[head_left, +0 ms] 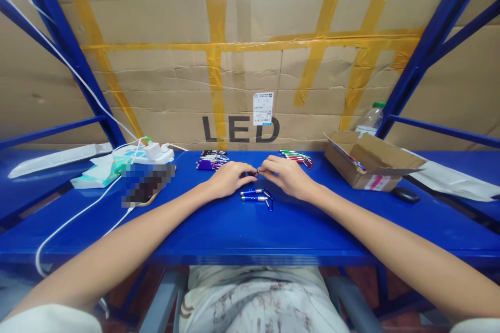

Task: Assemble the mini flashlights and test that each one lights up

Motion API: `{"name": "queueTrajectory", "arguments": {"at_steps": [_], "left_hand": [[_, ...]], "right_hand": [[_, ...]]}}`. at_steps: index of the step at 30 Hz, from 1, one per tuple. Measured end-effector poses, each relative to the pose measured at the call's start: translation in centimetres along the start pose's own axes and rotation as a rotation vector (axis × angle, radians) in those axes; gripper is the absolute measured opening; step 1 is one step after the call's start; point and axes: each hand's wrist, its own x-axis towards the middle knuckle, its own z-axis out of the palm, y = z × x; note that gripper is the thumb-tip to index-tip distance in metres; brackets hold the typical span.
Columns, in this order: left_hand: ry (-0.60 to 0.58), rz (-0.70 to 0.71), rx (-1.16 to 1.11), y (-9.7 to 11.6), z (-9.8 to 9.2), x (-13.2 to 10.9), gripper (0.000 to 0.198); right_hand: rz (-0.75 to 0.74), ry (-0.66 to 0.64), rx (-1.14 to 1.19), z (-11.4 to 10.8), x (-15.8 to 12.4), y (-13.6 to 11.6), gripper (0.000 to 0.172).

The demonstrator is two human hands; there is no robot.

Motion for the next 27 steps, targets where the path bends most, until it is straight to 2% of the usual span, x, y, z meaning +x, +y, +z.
{"name": "queueTrajectory", "arguments": {"at_steps": [6, 15, 17, 20, 22, 24, 27], "left_hand": [[0.008, -0.072, -0.160, -0.2, 0.3, 0.1, 0.022], [0.030, -0.090, -0.277, -0.7, 0.6, 0.1, 0.024], [0.035, -0.100, -0.283, -0.8, 0.7, 0.2, 0.024], [0.035, -0.104, -0.275, -0.8, 0.7, 0.2, 0.022], [0.031, -0.104, -0.246, -0.8, 0.6, 0.1, 0.021], [0.025, -0.103, -0.195, -0.7, 0.6, 0.1, 0.022], [0.019, -0.086, -0.126, -0.7, 0.5, 0.0, 0.023]], "right_hand": [[-0.016, -0.029, 0.004, -0.2, 0.1, 0.1, 0.018], [-0.016, -0.089, 0.061, -0.4, 0.2, -0.3, 0.019], [-0.003, -0.059, 0.068, -0.4, 0.3, -0.3, 0.020], [0.061, 0.063, 0.034, -0.5, 0.4, 0.1, 0.032], [0.106, 0.101, -0.019, -0.5, 0.4, 0.6, 0.038], [0.135, 0.055, -0.095, -0.2, 0.2, 1.3, 0.044], [0.142, -0.118, -0.217, 0.4, -0.3, 2.2, 0.054]]}}
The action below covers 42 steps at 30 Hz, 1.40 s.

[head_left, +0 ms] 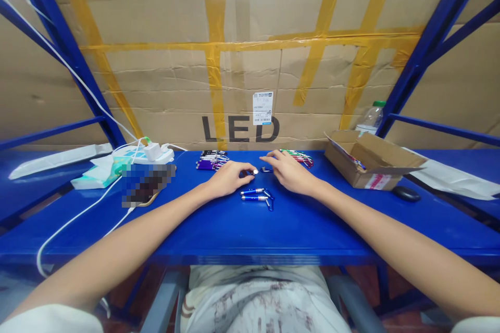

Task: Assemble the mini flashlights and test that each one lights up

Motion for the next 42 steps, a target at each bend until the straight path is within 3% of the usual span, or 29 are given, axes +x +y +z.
{"name": "queueTrajectory", "arguments": {"at_steps": [4, 11, 15, 18, 23, 31, 37, 42], "left_hand": [[-0.007, 0.008, 0.043, 0.1, -0.1, 0.0, 0.024], [-0.029, 0.015, 0.067, 0.5, -0.2, 0.0, 0.024], [-0.033, 0.018, 0.098, 0.5, -0.1, 0.0, 0.024], [-0.021, 0.020, 0.112, 0.5, -0.1, -0.1, 0.025], [-0.016, 0.004, 0.157, 0.6, -0.1, -0.1, 0.026], [0.057, 0.072, 0.241, 0.9, 0.0, -0.2, 0.027], [0.092, 0.076, 0.016, 1.5, -0.4, -0.1, 0.034], [0.036, 0.013, -0.134, 2.0, -0.7, -0.1, 0.040]], "right_hand": [[-0.020, -0.162, -0.060, 1.0, -0.3, 0.4, 0.054], [0.081, -0.133, -0.019, 0.3, 0.1, 0.1, 0.019], [0.187, -0.150, 0.041, 0.0, 0.2, 0.1, 0.009], [0.195, -0.072, 0.088, -0.3, 0.3, 0.0, 0.008], [0.076, 0.125, 0.300, -0.8, 0.4, -1.1, 0.008], [0.002, 0.105, 0.366, -0.8, 0.5, -1.8, 0.009], [0.000, 0.128, 0.369, -1.2, 0.5, -1.4, 0.010], [-0.121, 0.159, 0.218, -1.1, 0.3, -1.5, 0.013]]}}
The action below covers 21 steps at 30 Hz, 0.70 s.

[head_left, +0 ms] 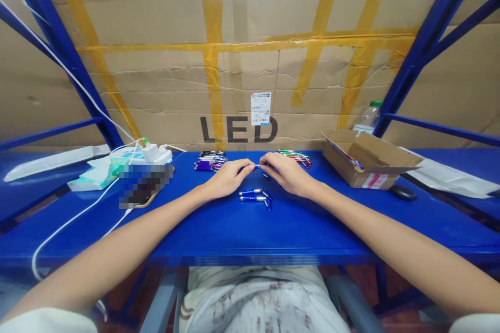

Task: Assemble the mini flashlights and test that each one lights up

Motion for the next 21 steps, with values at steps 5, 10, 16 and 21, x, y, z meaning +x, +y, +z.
{"name": "queueTrajectory", "arguments": {"at_steps": [5, 10, 16, 21], "left_hand": [[-0.087, -0.125, -0.227, 0.3, -0.2, 0.2, 0.054], [-0.297, -0.276, -0.702, 0.6, -0.9, 0.3, 0.053], [-0.336, -0.314, -0.843, 1.0, -1.5, 0.1, 0.047], [-0.401, -0.371, -0.894, 1.3, -1.6, 0.1, 0.048]], "right_hand": [[-0.185, -0.028, -0.349, -0.8, -0.1, -0.6, 0.026], [-0.222, 0.020, -0.309, -1.3, 0.0, -0.8, 0.029], [-0.209, 0.016, -0.278, -1.5, 0.0, -1.2, 0.038], [-0.139, -0.055, -0.262, -2.1, 0.1, -2.0, 0.044]]}}
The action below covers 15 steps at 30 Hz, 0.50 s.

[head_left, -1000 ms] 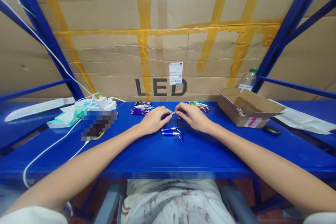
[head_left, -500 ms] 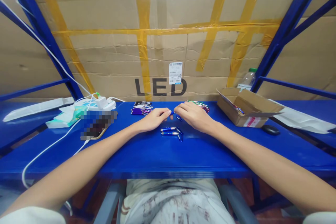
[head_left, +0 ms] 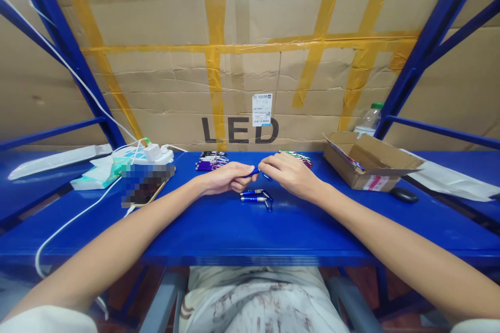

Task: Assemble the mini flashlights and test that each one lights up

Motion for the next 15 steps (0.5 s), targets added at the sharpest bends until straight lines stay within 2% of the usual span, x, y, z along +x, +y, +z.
{"name": "queueTrajectory", "arguments": {"at_steps": [5, 11, 15], "left_hand": [[0.064, 0.080, 0.110, 0.0, 0.0, 0.1, 0.049], [0.240, 0.225, 0.554, -0.2, -0.1, 0.2, 0.048], [0.293, 0.349, 0.899, -0.5, -0.2, -0.1, 0.036]], "right_hand": [[0.045, 0.016, 0.098, 0.1, 0.1, 0.0, 0.039], [0.171, 0.016, 0.384, 1.2, 0.0, 0.2, 0.018], [0.336, -0.039, 0.681, 1.8, 0.1, 0.1, 0.019]]}}
